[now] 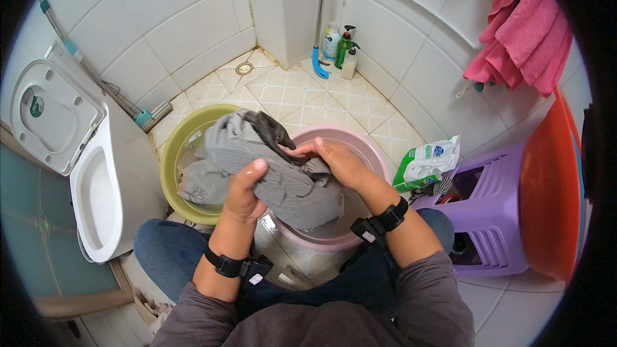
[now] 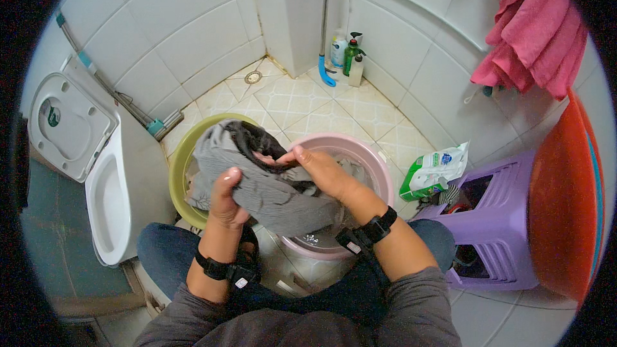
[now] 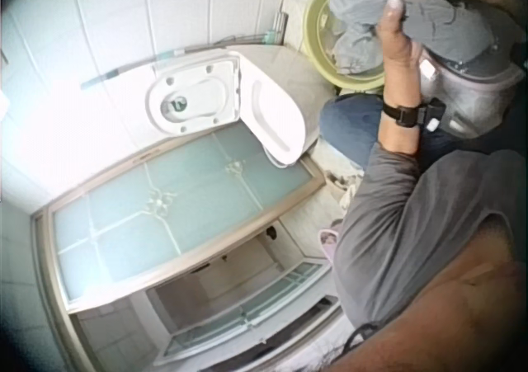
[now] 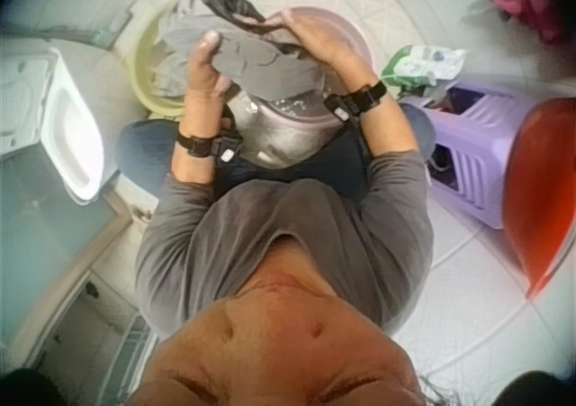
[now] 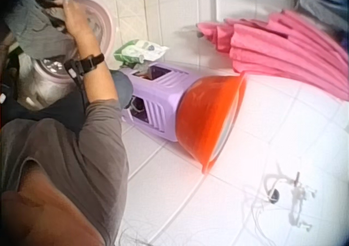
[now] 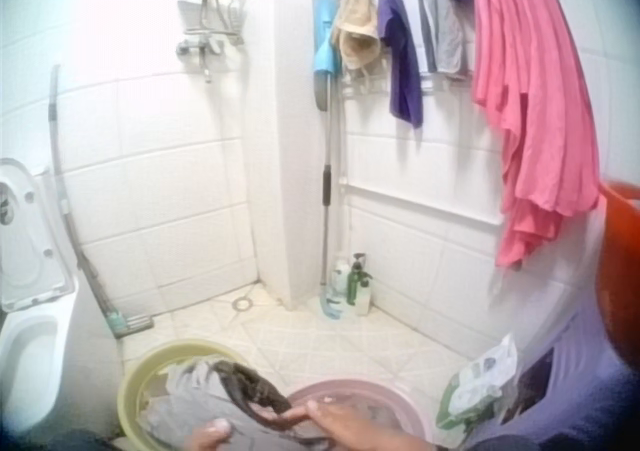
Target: The person washes garments by hand in a basin, scrubbing and wringing various items one by one, before moving them into a second rinse basin filled with water.
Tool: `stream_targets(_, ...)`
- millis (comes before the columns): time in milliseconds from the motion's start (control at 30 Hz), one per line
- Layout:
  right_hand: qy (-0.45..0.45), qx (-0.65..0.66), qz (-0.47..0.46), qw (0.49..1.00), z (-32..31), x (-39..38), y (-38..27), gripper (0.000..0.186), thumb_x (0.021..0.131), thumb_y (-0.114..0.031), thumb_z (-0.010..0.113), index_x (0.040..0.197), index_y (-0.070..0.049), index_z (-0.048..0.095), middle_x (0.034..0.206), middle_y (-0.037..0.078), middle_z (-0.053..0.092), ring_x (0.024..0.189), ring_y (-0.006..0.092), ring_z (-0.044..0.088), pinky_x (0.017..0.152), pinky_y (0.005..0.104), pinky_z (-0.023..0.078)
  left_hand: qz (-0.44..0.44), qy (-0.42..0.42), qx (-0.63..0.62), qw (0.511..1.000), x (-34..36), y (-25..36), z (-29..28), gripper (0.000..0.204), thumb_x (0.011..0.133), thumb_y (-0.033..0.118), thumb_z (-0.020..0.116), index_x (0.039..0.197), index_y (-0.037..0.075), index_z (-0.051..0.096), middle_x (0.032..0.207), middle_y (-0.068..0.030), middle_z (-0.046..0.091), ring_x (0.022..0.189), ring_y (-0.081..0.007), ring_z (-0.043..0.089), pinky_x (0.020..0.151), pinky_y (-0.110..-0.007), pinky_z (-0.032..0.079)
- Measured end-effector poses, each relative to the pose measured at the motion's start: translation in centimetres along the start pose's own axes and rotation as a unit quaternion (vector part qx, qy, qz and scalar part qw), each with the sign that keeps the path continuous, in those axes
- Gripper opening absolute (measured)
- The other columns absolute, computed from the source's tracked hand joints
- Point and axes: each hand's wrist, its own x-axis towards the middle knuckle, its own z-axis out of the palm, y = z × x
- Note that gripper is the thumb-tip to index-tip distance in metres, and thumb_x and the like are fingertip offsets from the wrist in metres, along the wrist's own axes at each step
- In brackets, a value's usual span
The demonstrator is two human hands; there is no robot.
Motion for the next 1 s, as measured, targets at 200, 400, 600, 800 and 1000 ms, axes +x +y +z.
stream_targets(200, -0.006, 0.142, 0.065, 0.988, -1.1, 1.8, 5.1, 0.065, 0.1, -0.052, 0.028, 0.112, 0.001, 0.063, 0.109, 0.012, 0.064, 0.103, 0.0183, 0.058, 0.094, 0.03, 0.043, 0.057, -0.064, -0.065, 0.994, 0.8, -0.1, 1.6, 0.048, 0.078, 0.03, 0.061, 0.109, -0.006, 0.058, 0.102, -0.0183, 0.064, 0.106, -0.0298, 0.058, 0.101, -0.04, 0.04)
stream_targets(400, -0.01, 0.343, 0.187, 0.921, 3.2, 1.5, 8.7, 0.075, 0.09, -0.064, 0.044, 0.13, -0.001, 0.05, 0.122, 0.01, 0.059, 0.11, 0.016, 0.055, 0.094, 0.028, 0.044, 0.029, -0.058, -0.087, 0.994, 1.2, -0.9, 0.3, 0.05, 0.079, 0.028, 0.06, 0.115, -0.007, 0.055, 0.101, -0.0188, 0.065, 0.102, -0.0308, 0.06, 0.097, -0.041, 0.045)
stream_targets(600, -0.088, 0.415, 0.25, 0.87, 4.0, -0.6, 6.1, 0.082, 0.087, -0.069, 0.044, 0.139, -0.006, 0.043, 0.131, 0.01, 0.054, 0.116, 0.0196, 0.051, 0.097, 0.0325, 0.043, 0.029, -0.018, -0.138, 0.99, 2.4, -0.4, -0.8, 0.054, 0.082, 0.025, 0.06, 0.127, -0.003, 0.049, 0.119, -0.0173, 0.06, 0.111, -0.0328, 0.058, 0.102, -0.044, 0.042)
stream_targets(800, -0.108, 0.403, 0.186, 0.89, 3.0, -2.9, 4.4, 0.097, 0.069, -0.07, 0.067, 0.136, -0.003, 0.045, 0.128, 0.013, 0.055, 0.114, 0.0226, 0.052, 0.096, 0.0336, 0.044, -0.005, 0.049, -0.152, 0.987, 3.1, -2.8, -3.8, 0.049, 0.085, 0.023, 0.06, 0.127, 0.001, 0.05, 0.114, -0.0165, 0.061, 0.101, -0.0296, 0.062, 0.089, -0.041, 0.051)
stream_targets(1000, -0.173, 0.131, 0.219, 0.951, 3.4, -2.7, 6.0, 0.091, 0.065, -0.06, 0.078, 0.128, 0.001, 0.053, 0.123, 0.016, 0.058, 0.114, 0.0273, 0.053, 0.096, 0.0362, 0.042, -0.106, 0.187, 0.018, 0.977, 3.8, -5.2, -4.5, 0.038, 0.083, 0.02, 0.066, 0.112, -0.003, 0.058, 0.1, -0.0147, 0.065, 0.089, -0.024, 0.064, 0.078, -0.036, 0.053)
